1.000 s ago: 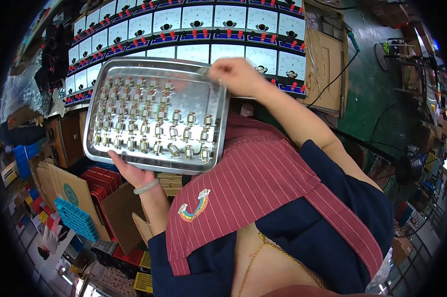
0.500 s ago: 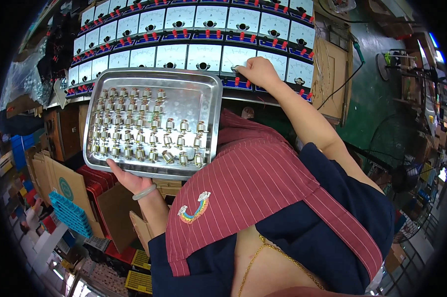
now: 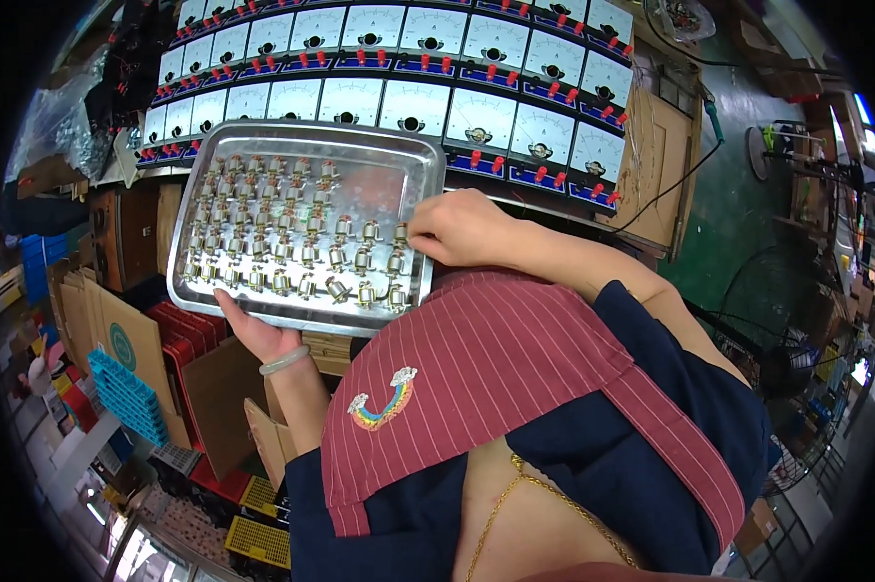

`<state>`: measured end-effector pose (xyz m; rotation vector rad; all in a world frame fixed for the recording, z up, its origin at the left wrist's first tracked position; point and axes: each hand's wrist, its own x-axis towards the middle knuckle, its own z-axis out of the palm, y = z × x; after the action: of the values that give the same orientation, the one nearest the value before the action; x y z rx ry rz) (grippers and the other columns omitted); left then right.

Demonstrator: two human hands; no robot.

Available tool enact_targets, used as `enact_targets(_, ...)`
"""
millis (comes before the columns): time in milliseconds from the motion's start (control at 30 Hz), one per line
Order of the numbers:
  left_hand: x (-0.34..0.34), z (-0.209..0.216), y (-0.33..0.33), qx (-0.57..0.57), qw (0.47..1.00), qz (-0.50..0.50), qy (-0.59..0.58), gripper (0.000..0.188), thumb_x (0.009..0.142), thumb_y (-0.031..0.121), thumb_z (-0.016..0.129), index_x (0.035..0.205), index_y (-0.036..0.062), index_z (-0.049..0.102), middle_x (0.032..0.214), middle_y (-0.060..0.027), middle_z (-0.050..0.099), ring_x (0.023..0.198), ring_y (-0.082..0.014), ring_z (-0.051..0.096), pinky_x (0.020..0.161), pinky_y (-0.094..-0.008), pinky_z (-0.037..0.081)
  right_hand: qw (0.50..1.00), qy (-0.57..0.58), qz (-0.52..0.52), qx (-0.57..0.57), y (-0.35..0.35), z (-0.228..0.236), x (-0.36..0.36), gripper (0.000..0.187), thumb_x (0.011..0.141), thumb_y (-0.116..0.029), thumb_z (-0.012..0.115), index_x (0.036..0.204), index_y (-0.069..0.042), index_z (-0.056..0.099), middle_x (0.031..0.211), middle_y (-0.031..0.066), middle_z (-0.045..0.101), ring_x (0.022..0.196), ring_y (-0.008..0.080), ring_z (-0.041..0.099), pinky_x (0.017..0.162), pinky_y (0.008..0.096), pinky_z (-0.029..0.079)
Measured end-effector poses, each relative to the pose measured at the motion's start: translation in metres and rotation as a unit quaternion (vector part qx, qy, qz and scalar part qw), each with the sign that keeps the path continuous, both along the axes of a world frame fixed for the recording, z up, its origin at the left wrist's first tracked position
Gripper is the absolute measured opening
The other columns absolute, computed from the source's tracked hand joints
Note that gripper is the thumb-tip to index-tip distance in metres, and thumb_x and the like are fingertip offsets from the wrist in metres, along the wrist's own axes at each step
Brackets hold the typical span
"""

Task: Assembling electronic circuit boards by manually placing small metal pins and then using an electric screwdriver to secure them.

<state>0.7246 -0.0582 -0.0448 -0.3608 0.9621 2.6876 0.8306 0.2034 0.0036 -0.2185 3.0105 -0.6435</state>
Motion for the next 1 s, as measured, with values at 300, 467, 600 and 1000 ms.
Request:
enact_targets(300, -0.040, -0.029, -0.047, -0.008, 1.000, 0.029, -0.007, 0.057, 0.093, 0.043, 0.042, 0.136, 0.0065, 0.035, 0.135, -0.0095, 0.042, 0.119, -0.0271, 0.044, 0.101, -0.0423, 0.035, 0.887, -0.033, -0.363, -0.283, 0.102, -0.046, -0.072, 0.016, 0.076, -0.019, 0.061, 0.076, -0.003, 0.064, 0.064, 0.0054, 0.061, 0.060, 0.0144, 0.056, 0.059, 0.0288, 0.045)
enact_targets(467, -0.189, -0.044, -0.099, 0.002, 0.999, -0.007, 0.033, 0.056, 0.092, 0.043, 0.042, 0.135, 0.0060, 0.036, 0.135, -0.0097, 0.042, 0.119, -0.0276, 0.045, 0.101, -0.0429, 0.036, 0.908, 0.009, -0.389, -0.154, 0.073, -0.070, -0.149, 0.022, 0.074, -0.026, 0.064, 0.073, -0.004, 0.065, 0.066, 0.0095, 0.063, 0.064, 0.0221, 0.061, 0.063, 0.0323, 0.048)
enact_targets(600, -0.261, -0.039, -0.118, -0.002, 0.999, -0.042, 0.012, 0.056, 0.093, 0.043, 0.041, 0.134, 0.0058, 0.038, 0.134, -0.0098, 0.043, 0.118, -0.0271, 0.046, 0.099, -0.0423, 0.037, 0.878, 0.000, -0.478, 0.008, 0.028, -0.061, -0.165, 0.033, 0.074, -0.034, 0.066, 0.066, -0.003, 0.061, 0.064, 0.0126, 0.062, 0.065, 0.0257, 0.062, 0.063, 0.0352, 0.048)
enact_targets(1000, -0.364, -0.031, -0.114, 0.024, 0.991, -0.118, 0.054, 0.058, 0.092, 0.044, 0.043, 0.135, 0.0058, 0.035, 0.134, -0.0100, 0.043, 0.120, -0.0258, 0.044, 0.102, -0.0407, 0.033, 0.987, -0.036, -0.141, -0.070, -0.160, -0.002, -0.280, 0.021, 0.076, -0.028, 0.067, 0.082, -0.008, 0.069, 0.073, 0.0051, 0.063, 0.062, 0.0186, 0.060, 0.057, 0.0299, 0.046)
